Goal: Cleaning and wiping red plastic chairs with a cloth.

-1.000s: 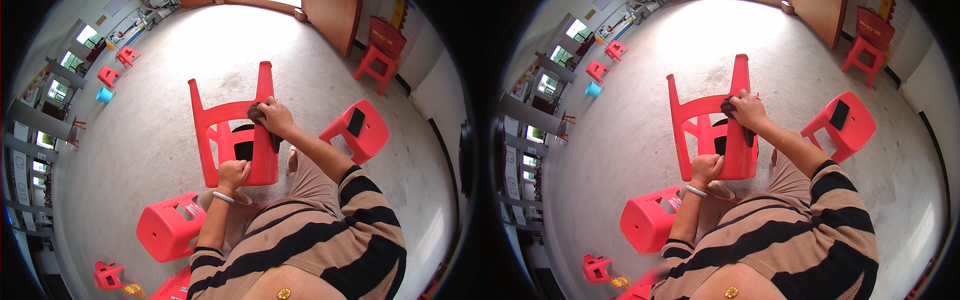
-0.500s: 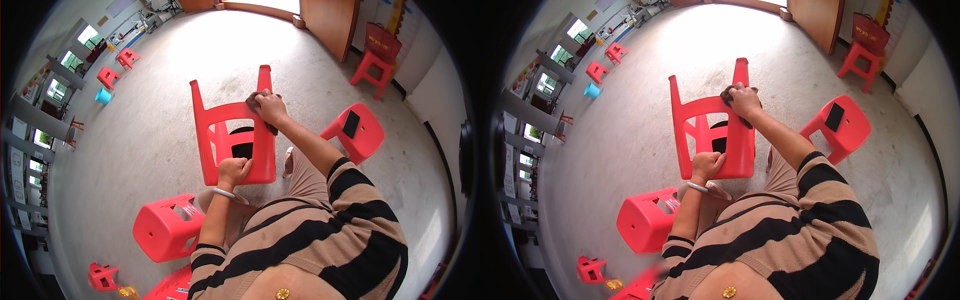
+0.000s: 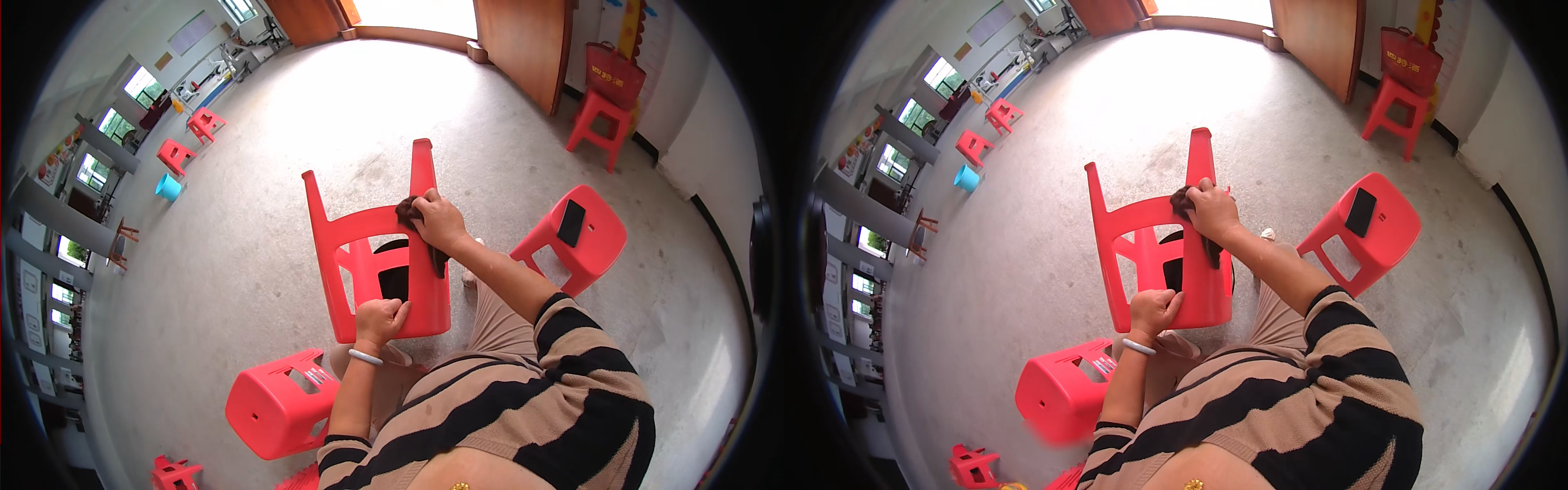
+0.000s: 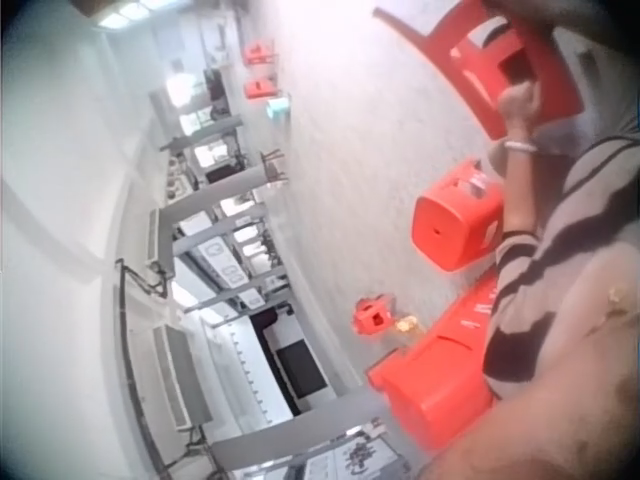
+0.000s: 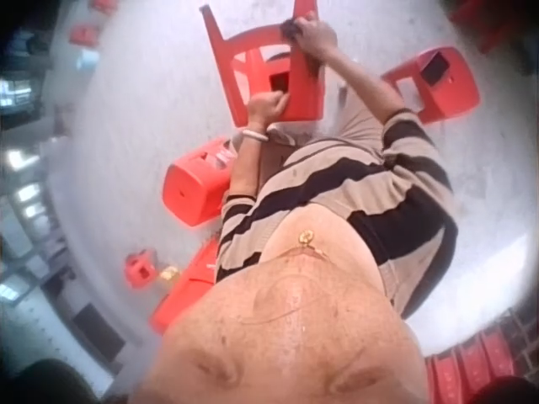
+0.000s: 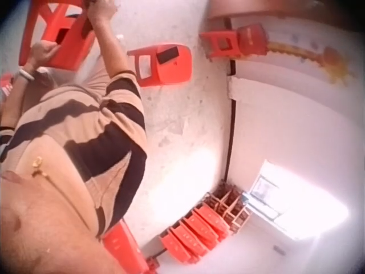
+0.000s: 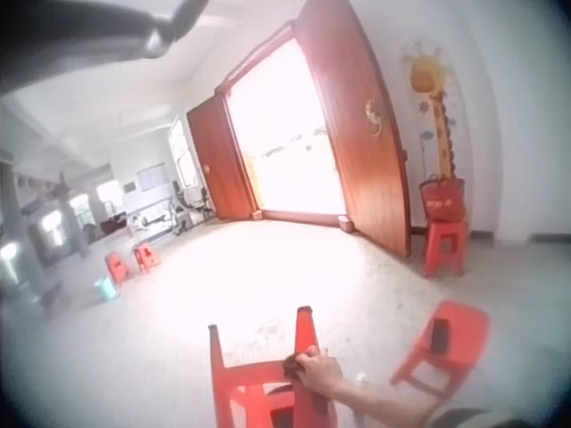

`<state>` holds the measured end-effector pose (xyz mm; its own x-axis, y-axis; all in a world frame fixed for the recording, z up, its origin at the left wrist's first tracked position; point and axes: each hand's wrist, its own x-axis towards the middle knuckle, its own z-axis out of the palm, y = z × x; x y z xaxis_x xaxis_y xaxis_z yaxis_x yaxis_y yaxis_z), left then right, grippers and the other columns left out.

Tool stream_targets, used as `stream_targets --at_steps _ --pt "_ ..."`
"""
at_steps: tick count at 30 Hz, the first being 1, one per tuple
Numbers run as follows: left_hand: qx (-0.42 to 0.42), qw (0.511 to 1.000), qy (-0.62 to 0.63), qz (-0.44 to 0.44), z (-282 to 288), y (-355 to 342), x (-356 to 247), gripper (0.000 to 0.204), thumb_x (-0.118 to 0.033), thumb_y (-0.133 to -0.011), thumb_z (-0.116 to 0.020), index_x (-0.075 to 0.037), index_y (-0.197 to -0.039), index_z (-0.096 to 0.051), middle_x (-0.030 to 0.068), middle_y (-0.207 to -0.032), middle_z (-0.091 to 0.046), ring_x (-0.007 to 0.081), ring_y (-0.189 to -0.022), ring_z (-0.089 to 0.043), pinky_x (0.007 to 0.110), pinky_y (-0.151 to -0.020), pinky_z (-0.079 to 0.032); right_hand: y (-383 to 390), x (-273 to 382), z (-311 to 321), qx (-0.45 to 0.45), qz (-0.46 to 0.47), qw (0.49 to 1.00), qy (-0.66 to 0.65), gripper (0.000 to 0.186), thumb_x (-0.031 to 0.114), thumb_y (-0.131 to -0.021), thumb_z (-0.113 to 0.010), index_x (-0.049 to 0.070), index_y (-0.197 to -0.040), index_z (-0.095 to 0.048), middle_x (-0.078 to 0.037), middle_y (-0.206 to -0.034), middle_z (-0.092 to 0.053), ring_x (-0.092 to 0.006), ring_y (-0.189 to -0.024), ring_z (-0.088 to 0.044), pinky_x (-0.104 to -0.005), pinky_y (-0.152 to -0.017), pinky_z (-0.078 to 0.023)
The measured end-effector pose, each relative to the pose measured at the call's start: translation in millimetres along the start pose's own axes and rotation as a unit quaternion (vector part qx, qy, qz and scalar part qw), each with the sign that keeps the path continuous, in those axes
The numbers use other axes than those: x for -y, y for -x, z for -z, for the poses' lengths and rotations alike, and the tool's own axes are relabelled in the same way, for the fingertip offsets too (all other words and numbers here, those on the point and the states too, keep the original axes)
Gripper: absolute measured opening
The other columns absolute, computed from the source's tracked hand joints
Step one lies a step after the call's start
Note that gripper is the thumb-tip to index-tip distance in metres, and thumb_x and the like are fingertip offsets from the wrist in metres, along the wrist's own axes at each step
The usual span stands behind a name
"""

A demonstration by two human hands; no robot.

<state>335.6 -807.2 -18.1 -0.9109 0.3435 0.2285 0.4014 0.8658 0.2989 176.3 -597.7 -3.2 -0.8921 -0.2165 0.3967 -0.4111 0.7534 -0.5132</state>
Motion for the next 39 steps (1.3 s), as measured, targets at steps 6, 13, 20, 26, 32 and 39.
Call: stream_targets --at_steps 6,13,20,26,32,39 --pt "0.014 1.0 0.021 0.013 -1.0 -0.7 2.2 0.045 -0.04 -0.095 -0.062 -0.01 -0.061 -0.057 0.0115 -0.06 -0.059 0.0329 -0.058 -0.061 0.046 -0.053 -0.045 -122.0 -46.7 -3.5 0.0 -0.098 0.987 0.129 0.023 0.026 -0.089 -0.068 0.012 -0.107 -0.067 -0.015 -0.118 -0.06 -0.0359 -0.104 -0.067 -0.0463 -0.084 -0.058" --pt "0.004 1.0 0.029 0.009 -1.1 -6.4 1.5 0.044 -0.038 -0.093 -0.064 -0.01 -0.06 -0.057 0.0113 -0.059 -0.059 0.0329 -0.057 -0.059 0.046 -0.052 -0.045 -148.6 -49.0 -5.2 0.023 -0.111 0.978 0.174 0.024 0.026 -0.093 -0.061 0.009 -0.11 -0.067 -0.015 -0.121 -0.061 -0.0349 -0.104 -0.068 -0.0444 -0.087 -0.057" --pt "-0.002 1.0 0.025 -0.004 1.7 -4.5 1.2 0.043 -0.038 -0.093 -0.064 -0.011 -0.059 -0.059 0.0115 -0.058 -0.059 0.0325 -0.055 -0.059 0.045 -0.05 -0.045 -72.5 -26.5 2.2 0.042 0.004 0.994 0.096 0.027 0.03 -0.087 -0.07 0.008 -0.103 -0.065 -0.017 -0.11 -0.059 -0.0365 -0.097 -0.069 -0.0465 -0.081 -0.058" --pt "0.012 0.999 0.037 -0.033 1.0 -3.6 6.0 0.044 -0.037 -0.092 -0.064 -0.01 -0.058 -0.057 0.0129 -0.058 -0.057 0.0336 -0.057 -0.06 0.046 -0.051 -0.044 -137.8 -66.7 7.7 0.003 -0.077 0.976 0.204 0.026 0.028 -0.089 -0.069 0.01 -0.108 -0.068 -0.017 -0.115 -0.061 -0.0352 -0.094 -0.071 -0.0451 -0.079 -0.06" --pt "0.021 0.999 -0.031 -0.029 17.5 12.2 18.8 0.041 -0.038 -0.089 -0.068 -0.012 -0.058 -0.06 0.0082 -0.06 -0.061 0.0298 -0.065 -0.062 0.044 -0.064 -0.046 -146.3 -67.0 34.3 0.031 -0.036 0.976 0.214 0.028 0.028 -0.09 -0.067 0.011 -0.112 -0.068 -0.017 -0.119 -0.06 -0.0339 -0.099 -0.07 -0.0437 -0.084 -0.059" --pt "-0.094 0.987 -0.061 0.112 -20.9 6.6 -33.9 0.034 -0.042 -0.091 -0.064 -0.009 -0.081 -0.063 0.0084 -0.064 -0.062 0.03 -0.072 -0.063 0.046 -0.076 -0.04 -157.1 -69.2 43.4 0.072 -0.033 0.971 0.228 0.031 0.029 -0.089 -0.068 0.011 -0.114 -0.068 -0.016 -0.124 -0.063 -0.0336 -0.107 -0.069 -0.0432 -0.09 -0.057"
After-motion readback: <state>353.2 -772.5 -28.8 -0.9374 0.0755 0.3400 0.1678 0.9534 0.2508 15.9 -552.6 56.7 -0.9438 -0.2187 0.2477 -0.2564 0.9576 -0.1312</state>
